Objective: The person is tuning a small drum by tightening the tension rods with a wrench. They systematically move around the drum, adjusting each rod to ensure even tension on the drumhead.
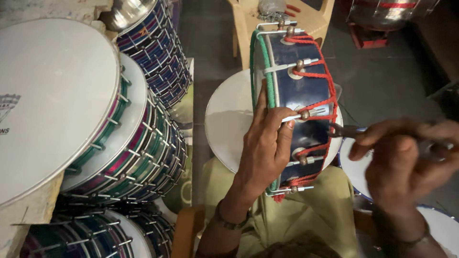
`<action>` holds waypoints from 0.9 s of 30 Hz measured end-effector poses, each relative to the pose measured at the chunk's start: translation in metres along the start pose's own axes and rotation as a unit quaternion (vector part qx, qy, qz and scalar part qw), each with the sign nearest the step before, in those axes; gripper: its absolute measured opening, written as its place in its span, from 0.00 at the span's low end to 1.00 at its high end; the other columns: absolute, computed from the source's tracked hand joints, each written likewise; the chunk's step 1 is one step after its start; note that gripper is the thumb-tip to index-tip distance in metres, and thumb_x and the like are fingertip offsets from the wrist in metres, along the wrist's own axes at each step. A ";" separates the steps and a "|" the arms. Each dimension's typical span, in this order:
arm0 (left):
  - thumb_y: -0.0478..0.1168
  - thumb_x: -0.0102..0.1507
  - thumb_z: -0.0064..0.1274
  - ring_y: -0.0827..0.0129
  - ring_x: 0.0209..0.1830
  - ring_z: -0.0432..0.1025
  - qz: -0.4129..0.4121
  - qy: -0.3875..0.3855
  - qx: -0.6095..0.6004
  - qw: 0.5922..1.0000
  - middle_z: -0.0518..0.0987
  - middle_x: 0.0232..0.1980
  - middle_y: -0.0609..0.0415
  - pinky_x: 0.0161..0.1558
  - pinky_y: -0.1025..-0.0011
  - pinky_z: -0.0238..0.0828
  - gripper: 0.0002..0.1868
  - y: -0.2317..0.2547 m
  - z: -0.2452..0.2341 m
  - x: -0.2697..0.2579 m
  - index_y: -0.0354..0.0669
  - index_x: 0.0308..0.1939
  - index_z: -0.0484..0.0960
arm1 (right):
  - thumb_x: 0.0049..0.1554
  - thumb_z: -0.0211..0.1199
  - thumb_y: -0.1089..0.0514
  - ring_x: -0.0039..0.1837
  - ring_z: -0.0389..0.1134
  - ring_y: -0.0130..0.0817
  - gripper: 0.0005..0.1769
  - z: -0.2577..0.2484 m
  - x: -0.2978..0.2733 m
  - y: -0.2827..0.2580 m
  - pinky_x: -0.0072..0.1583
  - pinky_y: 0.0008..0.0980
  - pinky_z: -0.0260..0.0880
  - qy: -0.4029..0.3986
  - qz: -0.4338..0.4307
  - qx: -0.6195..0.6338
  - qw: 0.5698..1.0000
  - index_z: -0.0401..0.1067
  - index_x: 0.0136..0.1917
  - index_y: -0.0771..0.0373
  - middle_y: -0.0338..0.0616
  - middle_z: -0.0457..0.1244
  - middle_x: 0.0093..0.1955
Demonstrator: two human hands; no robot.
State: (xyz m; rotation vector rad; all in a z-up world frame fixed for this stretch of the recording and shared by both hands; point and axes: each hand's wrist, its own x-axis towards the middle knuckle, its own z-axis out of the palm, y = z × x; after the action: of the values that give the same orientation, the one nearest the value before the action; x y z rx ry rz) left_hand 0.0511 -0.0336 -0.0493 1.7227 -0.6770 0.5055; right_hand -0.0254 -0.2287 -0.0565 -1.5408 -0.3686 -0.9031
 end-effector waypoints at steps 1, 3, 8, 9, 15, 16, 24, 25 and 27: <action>0.35 0.73 0.46 0.39 0.70 0.73 -0.007 -0.001 -0.007 1.000 0.58 0.82 0.28 0.55 0.59 0.79 0.09 0.001 0.000 0.000 0.44 0.56 0.76 | 0.76 0.51 0.52 0.35 0.67 0.36 0.16 0.009 0.003 0.002 0.40 0.31 0.70 -0.003 -0.034 -0.025 0.999 0.50 0.65 0.62 0.56 0.64 0.45; 0.35 0.73 0.46 0.39 0.72 0.72 -0.007 -0.003 -0.014 1.000 0.58 0.82 0.28 0.57 0.59 0.78 0.09 0.002 -0.001 -0.001 0.44 0.57 0.76 | 0.73 0.50 0.53 0.34 0.68 0.37 0.17 0.017 0.010 0.012 0.38 0.33 0.71 -0.011 -0.094 -0.061 0.994 0.46 0.61 0.64 0.58 0.65 0.43; 0.35 0.75 0.46 0.37 0.77 0.67 0.004 -0.011 -0.017 1.000 0.58 0.83 0.28 0.62 0.57 0.76 0.09 0.004 -0.006 0.001 0.44 0.58 0.76 | 0.72 0.50 0.59 0.38 0.73 0.41 0.12 0.014 0.009 0.054 0.39 0.39 0.78 -0.083 -0.177 -0.079 0.978 0.49 0.56 0.64 0.67 0.67 0.48; 0.35 0.74 0.46 0.36 0.76 0.67 -0.001 -0.013 -0.017 1.000 0.57 0.82 0.28 0.62 0.57 0.76 0.09 0.004 -0.007 0.002 0.44 0.58 0.76 | 0.71 0.50 0.60 0.38 0.72 0.41 0.10 0.011 0.005 0.059 0.39 0.38 0.77 -0.083 -0.174 -0.088 0.977 0.50 0.56 0.64 0.67 0.66 0.47; 0.34 0.75 0.45 0.33 0.77 0.65 0.015 -0.011 -0.003 1.000 0.57 0.82 0.26 0.64 0.54 0.75 0.10 0.002 -0.006 0.001 0.42 0.59 0.76 | 0.67 0.48 0.63 0.36 0.69 0.36 0.07 0.026 0.015 0.038 0.39 0.31 0.72 -0.085 -0.129 -0.133 0.979 0.52 0.54 0.65 0.65 0.65 0.44; 0.34 0.75 0.45 0.32 0.77 0.65 0.014 -0.015 0.002 1.000 0.57 0.82 0.25 0.64 0.54 0.75 0.10 0.001 -0.007 0.001 0.42 0.59 0.76 | 0.67 0.47 0.63 0.35 0.67 0.31 0.09 0.031 0.022 0.023 0.38 0.28 0.70 -0.082 -0.096 -0.130 0.983 0.48 0.56 0.66 0.61 0.65 0.43; 0.34 0.75 0.43 0.31 0.73 0.68 0.017 -0.014 -0.001 1.000 0.57 0.80 0.21 0.60 0.53 0.75 0.08 0.001 -0.004 0.000 0.39 0.56 0.75 | 0.73 0.47 0.60 0.29 0.61 0.30 0.09 0.056 0.108 -0.029 0.32 0.26 0.61 -0.177 0.189 -0.180 0.949 0.53 0.64 0.64 0.52 0.64 0.38; 0.34 0.75 0.43 0.31 0.72 0.68 0.017 -0.011 -0.003 1.000 0.57 0.80 0.21 0.59 0.53 0.76 0.08 0.002 -0.004 0.001 0.39 0.56 0.75 | 0.72 0.47 0.59 0.29 0.62 0.30 0.11 0.051 0.111 -0.030 0.31 0.26 0.61 -0.175 0.207 -0.145 0.952 0.54 0.65 0.63 0.50 0.64 0.38; 0.35 0.74 0.43 0.31 0.72 0.69 0.016 -0.012 -0.006 1.000 0.58 0.79 0.21 0.57 0.54 0.77 0.08 0.002 -0.006 0.002 0.40 0.55 0.76 | 0.73 0.46 0.56 0.32 0.63 0.28 0.12 0.036 0.099 -0.027 0.34 0.23 0.63 -0.125 0.197 -0.082 0.969 0.53 0.66 0.62 0.47 0.64 0.40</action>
State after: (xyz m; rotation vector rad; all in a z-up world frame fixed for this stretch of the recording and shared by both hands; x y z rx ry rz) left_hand 0.0516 -0.0287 -0.0454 1.7114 -0.7238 0.5026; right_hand 0.0316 -0.2155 0.0356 -1.8072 -0.1582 -0.4375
